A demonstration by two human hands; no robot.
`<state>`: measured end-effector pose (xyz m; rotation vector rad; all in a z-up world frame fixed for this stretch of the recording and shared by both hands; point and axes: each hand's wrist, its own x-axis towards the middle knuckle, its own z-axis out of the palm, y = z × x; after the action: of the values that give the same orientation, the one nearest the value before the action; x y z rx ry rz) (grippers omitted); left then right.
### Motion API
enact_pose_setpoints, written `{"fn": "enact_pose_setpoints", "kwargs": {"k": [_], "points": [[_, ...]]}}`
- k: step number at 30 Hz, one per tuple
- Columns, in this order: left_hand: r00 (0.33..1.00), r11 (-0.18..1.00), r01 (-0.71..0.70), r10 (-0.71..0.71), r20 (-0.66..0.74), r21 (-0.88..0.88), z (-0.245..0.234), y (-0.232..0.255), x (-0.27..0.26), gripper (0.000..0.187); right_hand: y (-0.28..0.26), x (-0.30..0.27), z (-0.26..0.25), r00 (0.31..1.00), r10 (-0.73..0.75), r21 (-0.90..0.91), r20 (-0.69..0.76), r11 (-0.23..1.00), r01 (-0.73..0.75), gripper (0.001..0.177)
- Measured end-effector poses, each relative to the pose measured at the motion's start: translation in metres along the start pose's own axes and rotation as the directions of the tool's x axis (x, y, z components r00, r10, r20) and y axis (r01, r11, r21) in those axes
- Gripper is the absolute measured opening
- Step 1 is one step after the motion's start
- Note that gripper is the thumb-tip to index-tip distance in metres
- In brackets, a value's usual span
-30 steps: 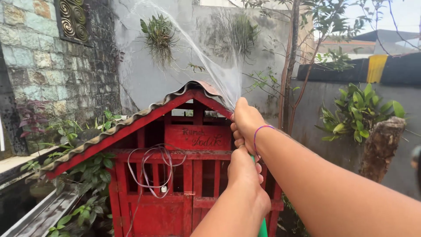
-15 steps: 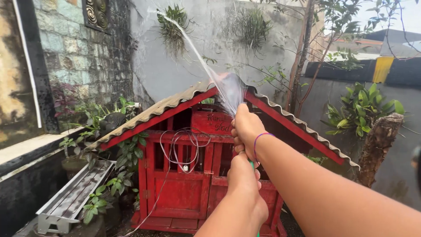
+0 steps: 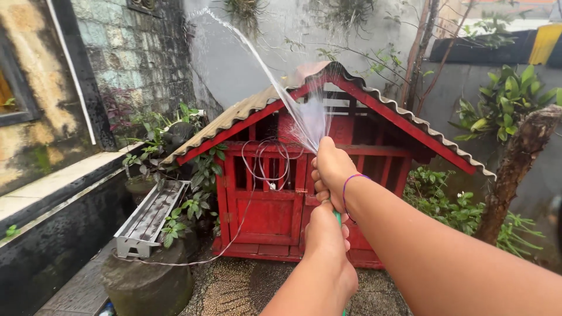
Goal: Watering plants and a garden wall using a green garden hose.
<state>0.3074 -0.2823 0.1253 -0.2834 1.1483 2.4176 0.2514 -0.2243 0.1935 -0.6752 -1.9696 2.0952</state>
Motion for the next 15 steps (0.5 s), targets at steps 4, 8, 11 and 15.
{"fn": "enact_pose_setpoints", "kwargs": {"k": [4,8,11,15], "points": [[0.998,0.999,-0.048,0.048,0.033,-0.012,-0.008,0.027,-0.004,0.038,-0.012,-0.009,0.027,0.997,-0.074,0.002,0.019,0.997,0.074,0.036],[0.996,0.997,-0.073,0.074,0.054,-0.008,-0.027,0.054,-0.009,0.039,-0.031,-0.026,0.059,0.990,-0.139,0.051,0.005,0.989,0.138,0.035],[0.995,0.997,-0.075,0.074,0.064,0.013,-0.042,0.082,-0.016,0.038,-0.041,-0.034,0.087,0.988,-0.156,0.073,0.005,0.985,0.155,0.034],[0.993,0.993,-0.104,0.101,0.059,0.058,-0.075,0.110,-0.027,0.034,-0.036,-0.047,0.126,0.984,-0.177,0.121,0.005,0.977,0.175,0.033]]}}
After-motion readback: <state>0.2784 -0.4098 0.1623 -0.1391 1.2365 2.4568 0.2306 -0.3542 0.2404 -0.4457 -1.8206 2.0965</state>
